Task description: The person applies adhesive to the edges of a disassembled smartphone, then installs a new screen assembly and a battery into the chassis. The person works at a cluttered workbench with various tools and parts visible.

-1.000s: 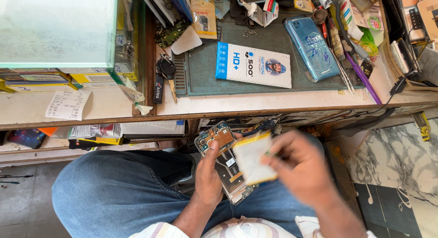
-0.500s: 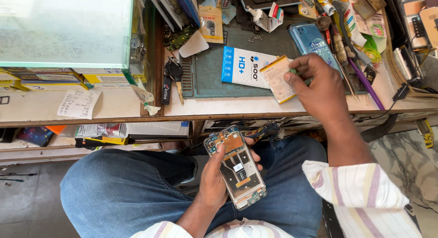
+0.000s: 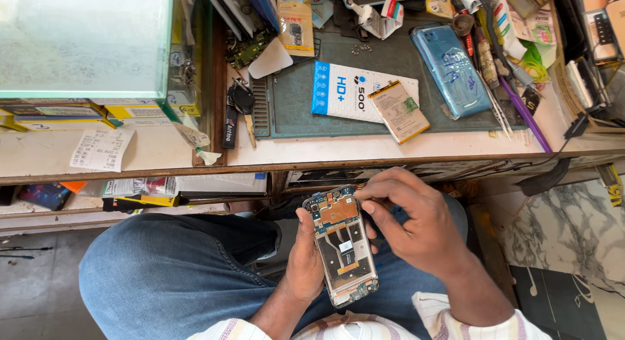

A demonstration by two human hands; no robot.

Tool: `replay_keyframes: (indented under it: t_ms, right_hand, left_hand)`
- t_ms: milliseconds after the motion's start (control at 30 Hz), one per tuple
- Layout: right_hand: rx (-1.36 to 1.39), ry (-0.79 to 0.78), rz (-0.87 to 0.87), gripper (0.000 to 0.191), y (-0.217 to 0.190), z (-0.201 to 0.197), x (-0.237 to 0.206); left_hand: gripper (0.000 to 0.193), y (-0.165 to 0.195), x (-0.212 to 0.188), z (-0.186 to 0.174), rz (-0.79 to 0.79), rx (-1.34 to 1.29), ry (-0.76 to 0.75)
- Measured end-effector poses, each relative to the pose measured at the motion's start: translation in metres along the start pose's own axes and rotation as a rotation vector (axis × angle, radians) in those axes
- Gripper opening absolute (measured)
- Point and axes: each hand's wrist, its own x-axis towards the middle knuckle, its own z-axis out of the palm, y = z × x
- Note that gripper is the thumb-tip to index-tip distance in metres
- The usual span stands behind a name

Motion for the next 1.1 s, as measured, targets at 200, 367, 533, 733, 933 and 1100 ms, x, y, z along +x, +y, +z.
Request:
replay_keyframes:
  t_ms: [200,367,533,733,933,1100]
  right_hand:
    - [-0.1,0.006,-0.102,0.017,0.001,0.001,-0.001]
    - [-0.109,-0.038,-0.115,0.011,0.001,0.004,0.0]
    - [-0.127,-0.09,-0.116,0.009,0.004,0.005,0.002]
    - [-0.121,-0.12,-0.064,0.006,0.006,0.008,0.004]
    - [-0.112,-0.15,-0.023,0.006,0.007,0.007,0.004]
    - [-0.095,-0.134,-0.047,0.007,0.011,0.009,0.002]
  left_hand:
    - [0.096,-0.006,-0.001,-0.006,-0.011,0.045,-0.01]
    - [0.101,-0.009,-0.001,-0.008,-0.004,0.134,-0.02]
    - [0.102,-0.01,-0.002,-0.011,0.001,0.194,-0.027]
    - [0.098,-0.012,0.0,-0.012,-0.041,0.214,0.002]
    - [0.097,-0.014,0.001,-0.013,-0.044,0.25,-0.002]
    - [0.098,-0.017,0.001,-0.015,-0.06,0.297,0.006]
